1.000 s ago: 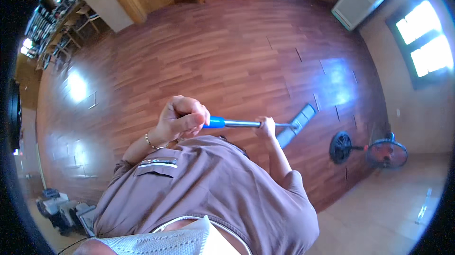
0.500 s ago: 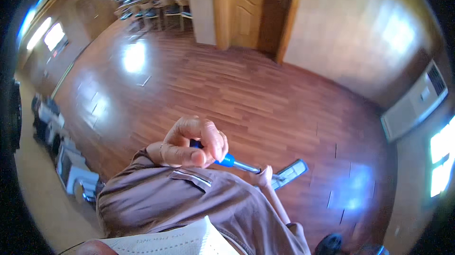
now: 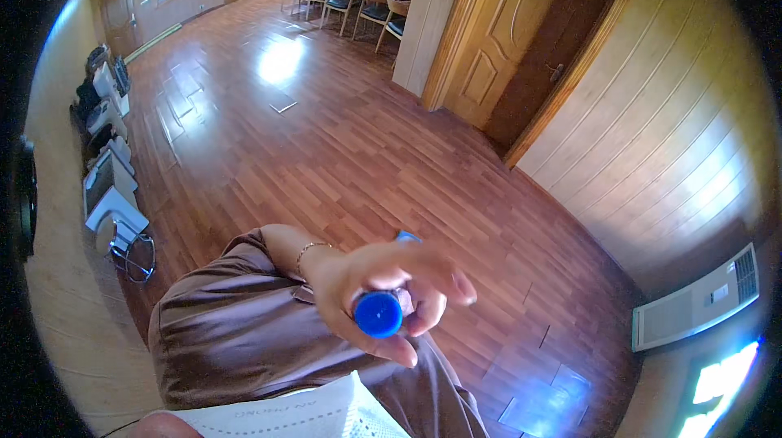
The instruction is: Mopping a wooden floor using a flat mop in a large room.
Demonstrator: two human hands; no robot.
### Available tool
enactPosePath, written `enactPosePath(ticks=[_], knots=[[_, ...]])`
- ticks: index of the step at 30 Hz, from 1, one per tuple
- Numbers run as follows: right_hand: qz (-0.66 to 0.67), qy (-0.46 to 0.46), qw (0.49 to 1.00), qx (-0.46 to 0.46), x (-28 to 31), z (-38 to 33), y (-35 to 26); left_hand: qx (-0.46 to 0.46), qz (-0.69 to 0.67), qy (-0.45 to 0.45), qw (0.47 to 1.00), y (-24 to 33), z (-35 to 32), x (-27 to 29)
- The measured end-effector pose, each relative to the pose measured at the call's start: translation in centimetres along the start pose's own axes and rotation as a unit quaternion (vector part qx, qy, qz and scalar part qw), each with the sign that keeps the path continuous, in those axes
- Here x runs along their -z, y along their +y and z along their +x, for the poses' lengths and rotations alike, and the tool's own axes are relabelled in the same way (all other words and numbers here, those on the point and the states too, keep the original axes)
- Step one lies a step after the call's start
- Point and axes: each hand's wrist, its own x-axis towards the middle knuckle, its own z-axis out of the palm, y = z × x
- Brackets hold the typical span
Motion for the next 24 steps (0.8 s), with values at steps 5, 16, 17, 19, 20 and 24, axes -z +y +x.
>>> enactPosePath(ticks=[5,16,17,19,20,24], knots=[[0.071,0.063,0.995,0.041,4.9,-0.4,-3.2,0.198,0.163,-0.049,0.965,-3.0,-2.7,-0.9],[-0.144,0.181,0.903,0.363,11.2,-5.2,-23.9,0.345,0.155,-0.114,0.919,-20.5,-17.9,-2.3],[-0.182,0.175,0.897,0.363,9.4,-5.5,-25.8,0.271,0.211,-0.161,0.925,-21.9,-19.8,-2.4],[-0.245,0.084,0.896,0.362,9.7,-6.5,-26.9,0.348,0.061,-0.170,0.920,-25.0,-23.8,-3.4],[-0.252,-0.012,0.897,0.364,11.6,-6.7,-25.8,0.428,-0.072,-0.171,0.884,-25.9,-25.3,-3.4],[-0.297,-0.176,0.861,0.375,11.6,-5.3,-30.6,0.398,-0.044,-0.211,0.891,-26.8,-26.7,-2.1]])
